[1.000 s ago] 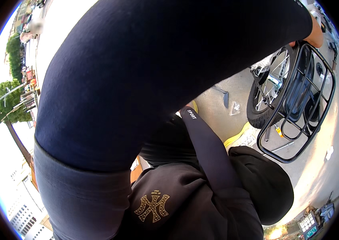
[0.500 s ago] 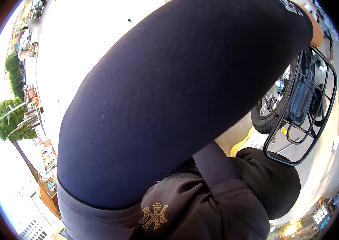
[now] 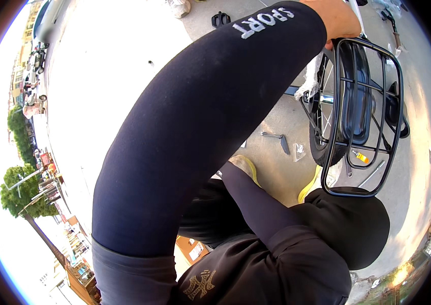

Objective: The person assembles a bicycle by attaching a rear mudguard and a rear rack to the frame. They use a hex key to tighten bolts and secure the components to the rear wheel area.

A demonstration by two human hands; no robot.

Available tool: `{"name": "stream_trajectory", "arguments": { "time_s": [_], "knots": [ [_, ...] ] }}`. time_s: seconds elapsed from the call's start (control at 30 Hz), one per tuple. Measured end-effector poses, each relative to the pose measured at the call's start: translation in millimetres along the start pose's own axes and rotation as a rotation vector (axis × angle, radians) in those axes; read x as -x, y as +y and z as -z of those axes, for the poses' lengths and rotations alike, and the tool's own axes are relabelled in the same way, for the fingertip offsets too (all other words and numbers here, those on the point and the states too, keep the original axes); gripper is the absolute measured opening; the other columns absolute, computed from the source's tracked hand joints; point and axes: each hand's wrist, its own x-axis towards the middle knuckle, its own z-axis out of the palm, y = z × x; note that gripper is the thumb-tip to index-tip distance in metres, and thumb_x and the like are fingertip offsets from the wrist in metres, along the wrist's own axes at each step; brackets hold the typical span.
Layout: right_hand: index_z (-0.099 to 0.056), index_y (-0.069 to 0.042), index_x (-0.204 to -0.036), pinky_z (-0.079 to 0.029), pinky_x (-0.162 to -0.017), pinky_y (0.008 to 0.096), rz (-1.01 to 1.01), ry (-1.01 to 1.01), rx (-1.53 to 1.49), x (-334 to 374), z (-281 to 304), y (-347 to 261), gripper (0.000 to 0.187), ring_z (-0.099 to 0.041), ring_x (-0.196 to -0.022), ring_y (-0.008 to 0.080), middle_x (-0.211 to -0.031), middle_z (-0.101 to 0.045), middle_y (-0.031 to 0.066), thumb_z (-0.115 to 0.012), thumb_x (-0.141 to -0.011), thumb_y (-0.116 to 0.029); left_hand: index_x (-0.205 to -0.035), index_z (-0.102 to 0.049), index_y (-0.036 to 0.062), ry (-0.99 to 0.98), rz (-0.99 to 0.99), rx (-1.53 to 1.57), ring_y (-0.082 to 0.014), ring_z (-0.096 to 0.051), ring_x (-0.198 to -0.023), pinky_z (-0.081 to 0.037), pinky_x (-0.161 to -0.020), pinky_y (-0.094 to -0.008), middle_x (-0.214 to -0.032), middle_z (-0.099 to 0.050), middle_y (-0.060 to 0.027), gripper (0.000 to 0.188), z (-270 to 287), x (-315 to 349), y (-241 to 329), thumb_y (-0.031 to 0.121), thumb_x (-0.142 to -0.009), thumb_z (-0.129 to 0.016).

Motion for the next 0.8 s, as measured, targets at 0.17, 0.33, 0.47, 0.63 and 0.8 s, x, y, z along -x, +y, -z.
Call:
{"name": "stream_trajectory", "arguments": {
  "time_s": [0.17,0.33,0.47,0.63,0.8],
  "knots": [
    [-0.080,-0.015,-0.099,-0.038,-0.091,0.0462,-0.096,0.056,0.170,-1,-13,-16,0.029,-0.059,-0.099,0.0246,-0.098,-0.073,0.0006,-0.053,-0.094,-0.026,-0.079,-0.075,0.0050,-0.008,0.363,0.477,-0.0175,-0.074,-0.065,-0.057,-0.071,-0.0264,-0.071,-0.073,-0.0088,0.017,-10,5,11,0.011,-0.072,-0.062],
    [-0.065,0.000,-0.092,-0.045,-0.090,0.0380,-0.435,0.062,-0.434,41,44,0,0.022,-0.061,-0.105,0.0278,-0.092,-0.069,0.0127,-0.051,-0.091,-0.018,-0.093,-0.074,-0.0013,-0.044,0.523,0.593,-0.0204,-0.074,-0.069,-0.058,-0.073,-0.0297,-0.077,-0.073,-0.0121,0.027,-3,9,16,0.020,-0.080,-0.063],
    [-0.052,0.001,-0.104,-0.051,-0.078,0.0507,-0.880,0.283,-1.126,75,95,8,0.021,-0.066,-0.089,0.0415,-0.089,-0.067,0.0233,-0.055,-0.094,-0.018,-0.096,-0.073,-0.0035,-0.048,0.513,0.565,-0.0219,-0.073,-0.068,-0.058,-0.069,-0.0320,-0.074,-0.072,-0.0125,0.031,-13,2,13,0.022,-0.080,-0.064],
    [-0.053,0.002,-0.103,-0.052,-0.074,0.0500,-1.031,0.346,-1.289,179,242,22,0.017,-0.066,-0.085,0.0442,-0.090,-0.067,0.0229,-0.056,-0.098,-0.015,-0.093,-0.073,-0.0071,-0.068,0.547,0.543,-0.0252,-0.072,-0.067,-0.057,-0.065,-0.0343,-0.072,-0.071,-0.0164,0.032,0,12,10,0.020,-0.077,-0.064],
    [-0.053,0.001,-0.111,-0.049,-0.080,0.0302,-0.977,0.375,-1.830,328,392,43,0.017,-0.061,-0.089,0.0158,-0.097,-0.062,0.0086,-0.050,-0.104,-0.014,-0.089,-0.073,-0.0072,-0.044,0.496,0.440,-0.0281,-0.073,-0.069,-0.058,-0.067,-0.0372,-0.073,-0.071,-0.0182,0.031,-10,0,8,0.019,-0.074,-0.066]
  ]
}}
